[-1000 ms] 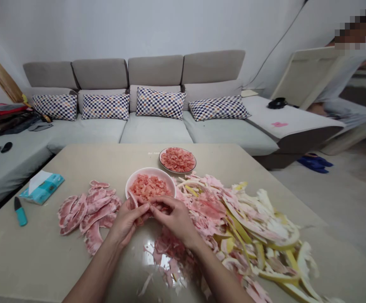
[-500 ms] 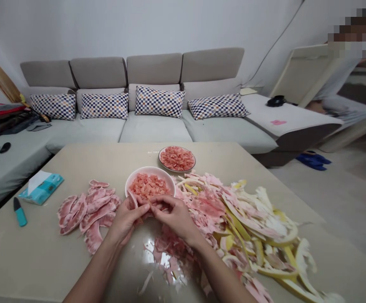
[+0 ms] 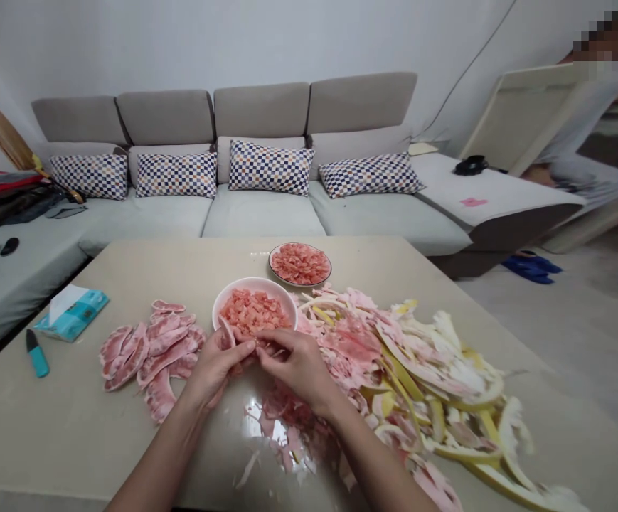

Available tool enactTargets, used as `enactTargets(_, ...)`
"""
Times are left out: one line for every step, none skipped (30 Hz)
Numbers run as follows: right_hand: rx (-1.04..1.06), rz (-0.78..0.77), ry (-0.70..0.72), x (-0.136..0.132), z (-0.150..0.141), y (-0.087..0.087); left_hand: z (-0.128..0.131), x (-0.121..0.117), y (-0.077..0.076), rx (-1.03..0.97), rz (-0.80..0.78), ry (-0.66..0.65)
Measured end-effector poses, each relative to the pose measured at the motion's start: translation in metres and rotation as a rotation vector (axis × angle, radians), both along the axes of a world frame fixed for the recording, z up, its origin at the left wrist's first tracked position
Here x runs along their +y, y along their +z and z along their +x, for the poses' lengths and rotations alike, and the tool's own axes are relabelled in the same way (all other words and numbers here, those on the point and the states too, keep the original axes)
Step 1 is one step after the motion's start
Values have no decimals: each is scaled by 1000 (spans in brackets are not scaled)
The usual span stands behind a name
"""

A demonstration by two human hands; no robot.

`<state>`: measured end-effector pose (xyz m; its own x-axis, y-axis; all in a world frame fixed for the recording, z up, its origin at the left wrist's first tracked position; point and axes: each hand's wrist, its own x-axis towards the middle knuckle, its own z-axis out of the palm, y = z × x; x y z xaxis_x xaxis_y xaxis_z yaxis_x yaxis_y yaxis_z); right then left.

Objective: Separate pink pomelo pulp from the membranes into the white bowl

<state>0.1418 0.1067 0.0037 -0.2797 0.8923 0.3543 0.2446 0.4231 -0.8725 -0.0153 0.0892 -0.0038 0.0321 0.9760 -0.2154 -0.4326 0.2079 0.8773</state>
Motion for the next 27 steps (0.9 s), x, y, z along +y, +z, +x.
enactTargets(5, -14, -5, 0, 0, -1, 1, 0, 0, 9, 1, 0)
enactTargets(16, -33, -2, 0, 0, -1, 2, 1, -1, 19, -2, 2)
enactTargets(32, -62, 5, 1, 0, -2, 2, 1, -1, 28, -6, 4)
enactTargets(49, -98, 13, 1, 0, -2, 3, 1, 0, 34, -11, 6)
enactTargets(66, -139, 23, 2, 0, -3, 3, 1, 0, 38, -15, 7)
enactTargets(82, -182, 31, 3, 0, -4, 4, 1, 0, 40, -21, 7)
enactTargets(97, -225, 38, 4, 1, -5, 4, 0, 0, 39, -27, 5)
enactTargets(120, -268, 45, 5, 2, -6, 4, 0, 1, 35, -30, 1)
enactTargets(154, -316, 56, 6, 2, -7, 4, 0, 1, 26, -29, -7)
enactTargets(197, -369, 77, 7, 3, -8, 4, 0, 1, 16, -23, -21)
enactTargets(245, -429, 105, 8, 4, -9, 4, 0, 1, 2, -11, -38)
enactTargets(295, -491, 133, 10, 5, -10, 3, 0, 1, -15, 2, -54)
enactTargets(339, -548, 157, 11, 6, -10, 3, 0, 1, -32, 12, -65)
enactTargets(373, -589, 166, 13, 7, -11, 2, 1, 0, -43, 14, -69)
enactTargets(385, -608, 160, 14, 8, -11, 2, 2, 0, -49, 10, -62)
enactTargets(374, -598, 133, 15, 8, -11, 1, 3, -1, -49, 1, -45)
enactTargets(337, -557, 87, 16, 8, -11, 1, 5, -1, -41, -13, -24)
enactTargets(278, -490, 30, 17, 8, -11, 1, 6, -1, -24, -28, -2)
enactTargets(206, -408, -29, 18, 8, -11, 0, 8, -1, -3, -38, 22)
enactTargets(133, -327, -84, 19, 8, -11, 0, 9, -1, 16, -42, 49)
enactTargets(73, -259, -130, 20, 8, -12, 0, 11, 0, 26, -41, 74)
enactTargets(33, -209, -162, 20, 9, -12, 0, 12, 1, 25, -38, 98)
enactTargets(9, -179, -180, 21, 10, -13, 0, 12, 2, 4, -33, 119)
enactTargets(-3, -161, -190, 20, 11, -13, -1, 12, 3, -42, -29, 139)
enactTargets(-8, -152, -196, 19, 13, -13, -2, 12, 5, -110, -28, 158)
enactTargets(-8, -148, -197, 18, 13, -12, -2, 12, 7, -192, -29, 172)
enactTargets(-6, -146, -192, 15, 14, -10, -3, 11, 9, -277, -28, 174)
